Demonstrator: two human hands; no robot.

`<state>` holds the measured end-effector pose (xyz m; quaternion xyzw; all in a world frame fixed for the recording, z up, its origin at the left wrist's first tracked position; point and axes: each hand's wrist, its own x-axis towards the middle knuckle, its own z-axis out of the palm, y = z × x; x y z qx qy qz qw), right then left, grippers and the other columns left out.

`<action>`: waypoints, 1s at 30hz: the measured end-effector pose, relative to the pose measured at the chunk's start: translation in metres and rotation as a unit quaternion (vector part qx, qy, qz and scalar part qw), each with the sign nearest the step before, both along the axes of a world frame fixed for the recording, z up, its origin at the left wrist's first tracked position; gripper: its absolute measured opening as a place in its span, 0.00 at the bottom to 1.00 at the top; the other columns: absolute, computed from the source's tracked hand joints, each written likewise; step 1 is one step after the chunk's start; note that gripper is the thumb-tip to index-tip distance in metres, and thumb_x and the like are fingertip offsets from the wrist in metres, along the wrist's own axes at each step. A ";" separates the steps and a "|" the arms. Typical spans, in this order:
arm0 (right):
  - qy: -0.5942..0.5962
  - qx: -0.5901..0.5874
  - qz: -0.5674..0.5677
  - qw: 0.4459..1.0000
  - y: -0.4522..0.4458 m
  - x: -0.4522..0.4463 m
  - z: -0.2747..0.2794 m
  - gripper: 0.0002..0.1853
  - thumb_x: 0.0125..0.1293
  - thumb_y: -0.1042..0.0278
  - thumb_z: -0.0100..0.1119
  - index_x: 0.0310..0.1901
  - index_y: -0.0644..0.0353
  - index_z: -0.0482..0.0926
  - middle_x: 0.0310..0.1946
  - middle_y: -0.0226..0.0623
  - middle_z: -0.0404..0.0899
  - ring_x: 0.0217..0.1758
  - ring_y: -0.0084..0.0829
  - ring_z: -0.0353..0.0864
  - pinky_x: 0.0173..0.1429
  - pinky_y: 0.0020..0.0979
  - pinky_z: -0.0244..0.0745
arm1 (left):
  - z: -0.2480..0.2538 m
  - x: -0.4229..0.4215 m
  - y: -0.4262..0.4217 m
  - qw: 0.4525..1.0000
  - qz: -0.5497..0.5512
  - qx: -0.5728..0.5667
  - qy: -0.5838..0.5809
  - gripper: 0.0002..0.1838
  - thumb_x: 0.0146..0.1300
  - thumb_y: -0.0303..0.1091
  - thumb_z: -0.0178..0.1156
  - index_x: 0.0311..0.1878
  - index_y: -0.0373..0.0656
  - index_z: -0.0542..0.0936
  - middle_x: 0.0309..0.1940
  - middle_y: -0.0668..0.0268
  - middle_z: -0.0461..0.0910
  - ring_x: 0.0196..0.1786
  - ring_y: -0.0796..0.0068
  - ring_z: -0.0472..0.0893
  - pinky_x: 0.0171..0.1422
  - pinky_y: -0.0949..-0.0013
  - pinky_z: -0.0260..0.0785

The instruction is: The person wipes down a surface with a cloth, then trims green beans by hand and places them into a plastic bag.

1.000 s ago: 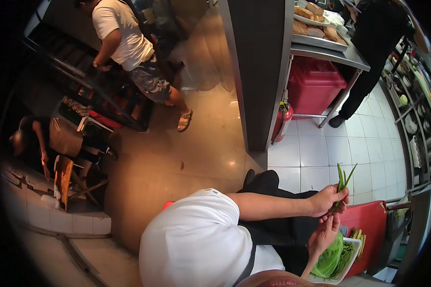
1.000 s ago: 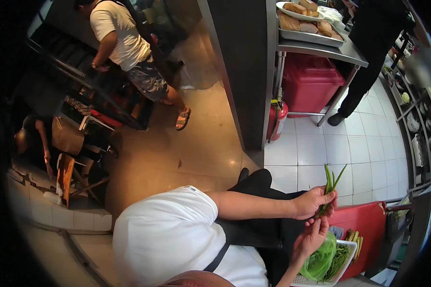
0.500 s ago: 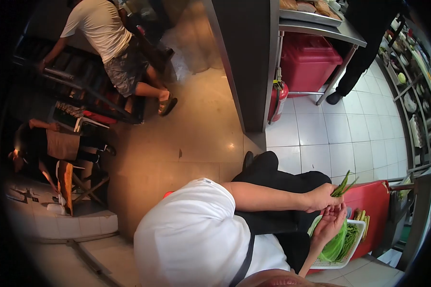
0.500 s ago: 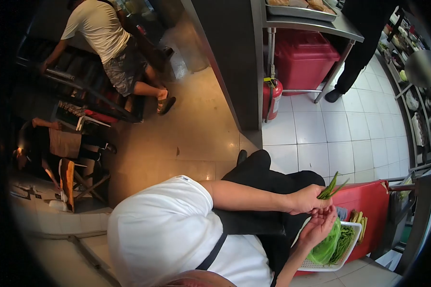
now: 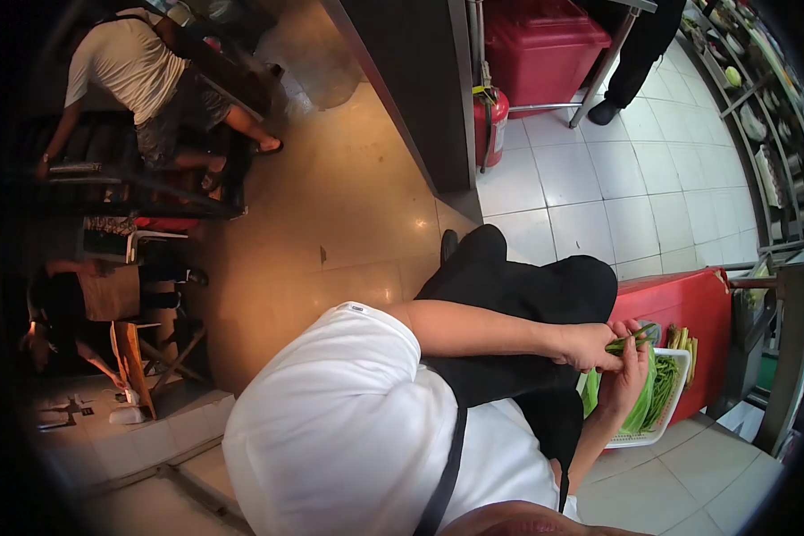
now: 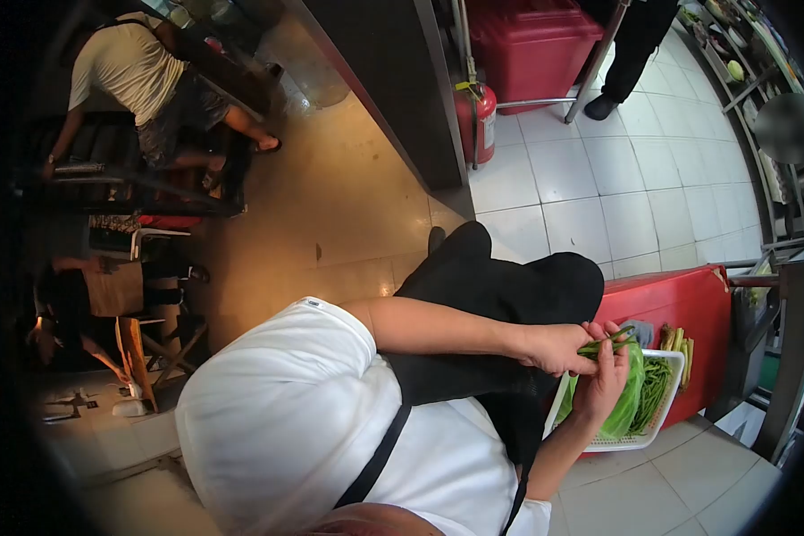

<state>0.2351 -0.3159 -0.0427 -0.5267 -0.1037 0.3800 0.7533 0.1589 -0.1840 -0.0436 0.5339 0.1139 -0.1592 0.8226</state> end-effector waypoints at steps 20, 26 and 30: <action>0.058 -0.020 0.034 0.998 -0.020 -0.005 0.042 0.28 0.68 0.70 0.56 0.69 0.61 0.64 0.58 0.43 0.77 0.46 0.28 0.82 0.44 0.25 0.80 | 0.011 0.000 0.007 0.981 -0.039 -0.170 0.087 0.12 0.74 0.39 0.53 0.51 0.41 0.75 0.36 0.66 0.78 0.34 0.77 0.79 0.36 0.75 0.73; 0.084 0.007 0.002 0.996 -0.015 -0.003 0.034 0.28 0.67 0.78 0.55 0.69 0.64 0.64 0.60 0.45 0.76 0.57 0.31 0.79 0.56 0.32 0.79 | 0.012 0.001 0.010 0.978 -0.034 -0.193 0.075 0.13 0.75 0.39 0.52 0.51 0.40 0.76 0.39 0.64 0.80 0.34 0.78 0.79 0.35 0.76 0.73; 0.049 -0.004 0.000 0.999 -0.016 -0.002 0.028 0.27 0.67 0.80 0.53 0.68 0.65 0.64 0.60 0.46 0.76 0.58 0.31 0.79 0.58 0.31 0.78 | 0.008 0.000 0.013 0.977 -0.017 -0.203 0.069 0.12 0.75 0.38 0.51 0.51 0.40 0.76 0.38 0.63 0.81 0.31 0.78 0.79 0.32 0.77 0.71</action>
